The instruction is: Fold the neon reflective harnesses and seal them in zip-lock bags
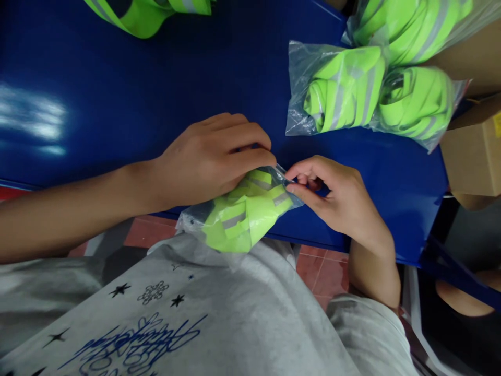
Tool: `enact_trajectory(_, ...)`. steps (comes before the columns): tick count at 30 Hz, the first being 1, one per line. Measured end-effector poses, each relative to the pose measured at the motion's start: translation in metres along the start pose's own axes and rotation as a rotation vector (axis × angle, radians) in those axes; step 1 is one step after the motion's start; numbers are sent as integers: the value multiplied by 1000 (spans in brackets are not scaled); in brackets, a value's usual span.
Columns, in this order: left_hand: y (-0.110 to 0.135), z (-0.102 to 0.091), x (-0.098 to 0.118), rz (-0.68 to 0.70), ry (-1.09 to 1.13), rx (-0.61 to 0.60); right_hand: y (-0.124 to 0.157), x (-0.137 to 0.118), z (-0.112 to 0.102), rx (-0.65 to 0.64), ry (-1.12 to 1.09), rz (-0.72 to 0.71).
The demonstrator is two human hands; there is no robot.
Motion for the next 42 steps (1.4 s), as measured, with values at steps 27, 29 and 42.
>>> enact_trajectory(27,-3,-8,-23,-142,35,2,10,-27,-8,124,330,-315)
enact_trajectory(29,-1,-11,-27,-172,47,64,12,-26,-8,127,377,-316)
enact_trajectory(42,1,-4,-37,-135,-172,43,11,-12,-25,295,650,-322)
Point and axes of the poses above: each hand's wrist, its own y-axis away from the middle knuckle, its own z-axis out of the palm, x = y × z, the point moved 10 cm from there along -y, towards the middle knuckle, and after that the axes turned 9 degrees about -y, right-handed, at the moved point
